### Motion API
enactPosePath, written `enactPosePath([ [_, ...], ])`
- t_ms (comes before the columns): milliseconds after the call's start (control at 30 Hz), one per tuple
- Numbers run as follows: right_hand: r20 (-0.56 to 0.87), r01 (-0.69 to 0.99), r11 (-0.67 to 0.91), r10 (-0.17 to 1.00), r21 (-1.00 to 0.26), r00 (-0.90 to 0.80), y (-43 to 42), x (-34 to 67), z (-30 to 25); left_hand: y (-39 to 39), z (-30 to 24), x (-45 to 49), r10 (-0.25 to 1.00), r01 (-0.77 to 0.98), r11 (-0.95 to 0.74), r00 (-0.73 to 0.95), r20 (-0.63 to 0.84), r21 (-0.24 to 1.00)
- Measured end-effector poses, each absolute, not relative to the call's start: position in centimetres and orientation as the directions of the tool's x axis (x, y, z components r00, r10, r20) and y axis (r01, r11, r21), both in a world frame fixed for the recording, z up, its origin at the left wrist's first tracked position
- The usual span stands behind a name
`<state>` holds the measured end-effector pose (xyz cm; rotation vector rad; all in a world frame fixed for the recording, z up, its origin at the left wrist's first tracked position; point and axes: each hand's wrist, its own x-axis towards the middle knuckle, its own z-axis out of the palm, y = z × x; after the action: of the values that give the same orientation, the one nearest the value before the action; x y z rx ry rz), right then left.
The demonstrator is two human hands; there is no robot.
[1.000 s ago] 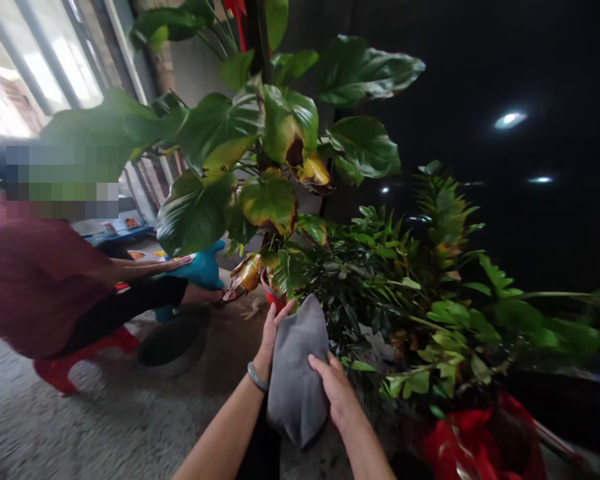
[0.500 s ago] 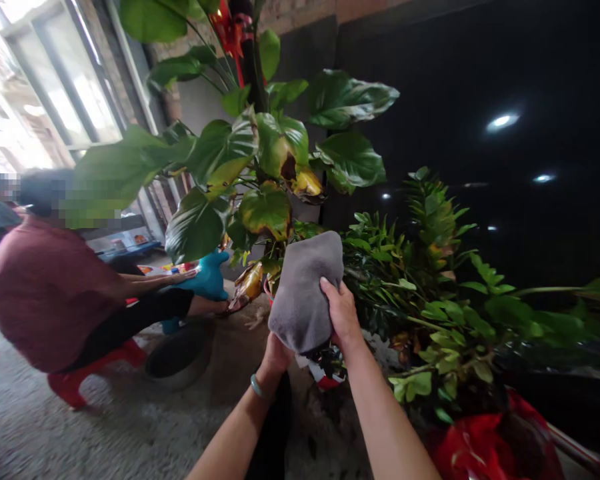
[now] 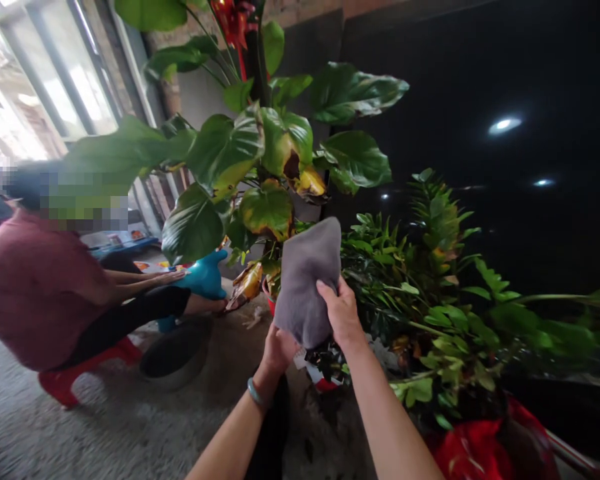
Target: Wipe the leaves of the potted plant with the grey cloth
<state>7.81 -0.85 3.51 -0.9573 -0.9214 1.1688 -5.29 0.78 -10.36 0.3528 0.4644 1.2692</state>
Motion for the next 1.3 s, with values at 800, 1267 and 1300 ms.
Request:
enactPosePath([
  [800, -0.1, -0.318, -0.02, 0.967, -0.948, 0.236, -6.0, 7.6, -2.6, -5.5, -6.5, -4.3, 0.961, -0.699, 0.274, 0.174, -0.214, 0.661],
  [1267, 0.011, 0.055, -0.021, 0.849, -0.998, 0.528, -1.8, 13.5, -5.1, -5.0, -7.9, -5.3, 0.963, -0.558, 0.258, 0.217, -0.161, 0.788],
  [1300, -0.042, 0.022, -0.062, 0.861, -0.998, 0.507, -0.9, 13.5, -5.1, -5.0, -7.2, -5.5, 0.965, -0.556, 0.247, 0.215, -0.15, 0.793],
])
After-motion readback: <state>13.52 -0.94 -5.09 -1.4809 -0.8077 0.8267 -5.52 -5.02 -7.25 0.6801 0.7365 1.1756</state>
